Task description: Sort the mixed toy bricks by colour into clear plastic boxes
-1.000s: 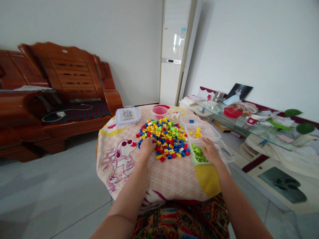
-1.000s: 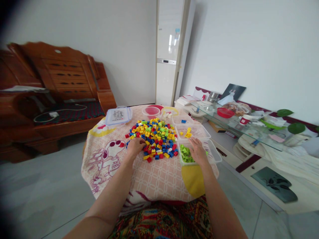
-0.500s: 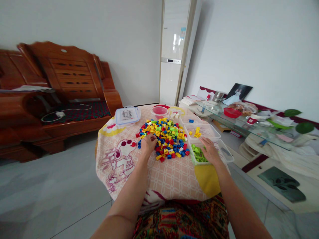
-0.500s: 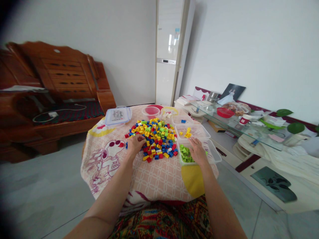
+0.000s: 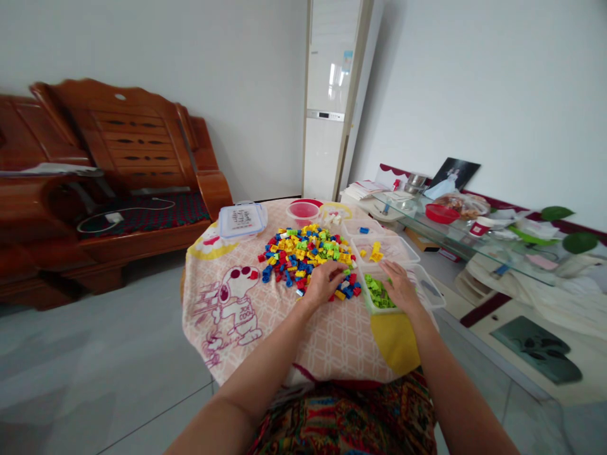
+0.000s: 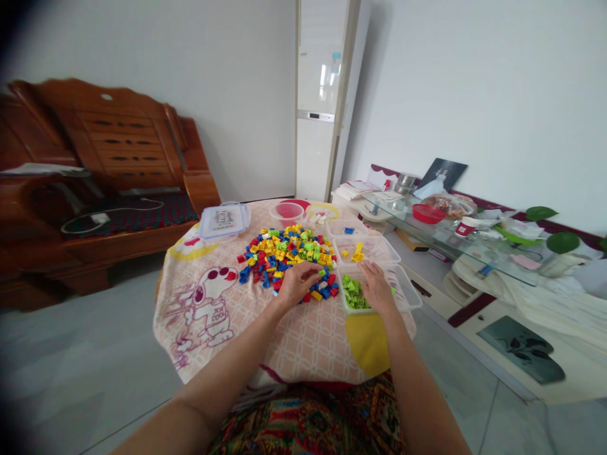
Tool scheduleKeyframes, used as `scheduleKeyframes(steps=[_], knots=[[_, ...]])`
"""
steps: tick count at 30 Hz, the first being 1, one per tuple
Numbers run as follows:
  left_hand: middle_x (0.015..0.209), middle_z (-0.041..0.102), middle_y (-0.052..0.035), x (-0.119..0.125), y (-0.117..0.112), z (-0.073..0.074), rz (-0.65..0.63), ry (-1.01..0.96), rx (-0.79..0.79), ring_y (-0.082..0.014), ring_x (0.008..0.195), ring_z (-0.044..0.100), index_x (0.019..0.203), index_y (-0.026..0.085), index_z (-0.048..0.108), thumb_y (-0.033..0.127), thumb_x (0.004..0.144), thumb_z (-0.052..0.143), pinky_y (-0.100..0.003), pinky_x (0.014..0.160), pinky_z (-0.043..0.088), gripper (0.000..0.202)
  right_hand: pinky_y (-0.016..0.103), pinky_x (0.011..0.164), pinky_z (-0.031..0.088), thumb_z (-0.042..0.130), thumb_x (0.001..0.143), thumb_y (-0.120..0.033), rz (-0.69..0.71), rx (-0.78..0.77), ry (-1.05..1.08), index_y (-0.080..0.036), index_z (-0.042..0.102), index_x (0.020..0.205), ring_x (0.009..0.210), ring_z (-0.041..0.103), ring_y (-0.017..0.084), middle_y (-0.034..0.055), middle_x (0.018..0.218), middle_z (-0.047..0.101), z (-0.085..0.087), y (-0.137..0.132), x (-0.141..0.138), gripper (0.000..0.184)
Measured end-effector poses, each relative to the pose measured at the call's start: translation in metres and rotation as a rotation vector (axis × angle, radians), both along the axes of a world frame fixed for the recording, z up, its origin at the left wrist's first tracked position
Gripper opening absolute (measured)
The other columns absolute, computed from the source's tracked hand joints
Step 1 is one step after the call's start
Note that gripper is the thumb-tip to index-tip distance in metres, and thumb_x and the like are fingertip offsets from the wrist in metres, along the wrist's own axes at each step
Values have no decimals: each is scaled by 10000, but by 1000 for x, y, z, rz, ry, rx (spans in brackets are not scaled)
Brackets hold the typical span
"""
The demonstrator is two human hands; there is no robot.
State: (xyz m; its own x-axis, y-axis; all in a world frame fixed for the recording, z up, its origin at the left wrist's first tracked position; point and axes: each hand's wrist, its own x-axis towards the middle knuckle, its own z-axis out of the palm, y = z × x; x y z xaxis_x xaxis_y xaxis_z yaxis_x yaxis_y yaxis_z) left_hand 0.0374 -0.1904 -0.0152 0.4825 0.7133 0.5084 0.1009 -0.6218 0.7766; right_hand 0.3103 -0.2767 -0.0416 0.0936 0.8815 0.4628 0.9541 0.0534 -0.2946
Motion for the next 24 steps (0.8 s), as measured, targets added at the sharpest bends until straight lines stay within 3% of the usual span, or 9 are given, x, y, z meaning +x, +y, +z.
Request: scheduleKeyframes(steps=[3, 6, 9, 12, 17, 24], knots=[[1080, 741, -108, 22, -15, -1, -184, 0, 196, -199, 1014, 695, 1156, 181, 706, 210, 943, 558, -331, 929, 555, 261, 508, 1214, 340, 468, 880, -156, -5, -6, -8, -185, 537, 1456, 1444, 382, 274, 98, 1504, 525, 1, -1, -1, 581], [1296, 677, -142, 35, -26, -5, -334, 42, 356, -222, 1243, 618, 1309, 181, 630, 180, 969, 490, -389, 1067, 502, 368, 509, 1208, 349, 459, 883, -159, 7, 0, -10, -169, 537, 1454, 1451, 371, 275, 111, 1506, 522, 1, -1, -1, 576], [1382, 624, -153, 36, -27, -9, -344, 80, 395, -225, 1304, 579, 1374, 188, 585, 178, 975, 464, -408, 1098, 485, 417, 527, 1203, 352, 461, 881, -160, 13, 10, 0, -180, 536, 1458, 1446, 375, 280, 110, 1503, 527, 1, -1, 0, 582], [1275, 683, -140, 23, -18, -7, -210, 92, 336, -229, 1216, 629, 1294, 190, 644, 186, 963, 488, -401, 1054, 512, 366, 532, 1203, 350, 466, 876, -153, 5, 10, 10, -184, 540, 1457, 1439, 384, 284, 113, 1502, 528, 0, 0, -1, 587], [1058, 751, -82, -13, 4, 7, 147, 284, 131, -199, 985, 694, 1062, 196, 741, 161, 892, 574, -317, 930, 537, 241, 528, 1207, 347, 460, 886, -165, 9, 9, 10, -187, 539, 1460, 1428, 402, 280, 115, 1502, 525, 1, 0, -1, 580], [982, 775, -17, -67, 34, 16, 545, 588, -126, -189, 965, 701, 966, 239, 754, 140, 830, 601, -253, 835, 509, 227, 535, 1215, 334, 474, 885, -179, 18, 25, 0, -240, 518, 1477, 1429, 405, 274, 79, 1503, 529, 1, 0, -1, 597]])
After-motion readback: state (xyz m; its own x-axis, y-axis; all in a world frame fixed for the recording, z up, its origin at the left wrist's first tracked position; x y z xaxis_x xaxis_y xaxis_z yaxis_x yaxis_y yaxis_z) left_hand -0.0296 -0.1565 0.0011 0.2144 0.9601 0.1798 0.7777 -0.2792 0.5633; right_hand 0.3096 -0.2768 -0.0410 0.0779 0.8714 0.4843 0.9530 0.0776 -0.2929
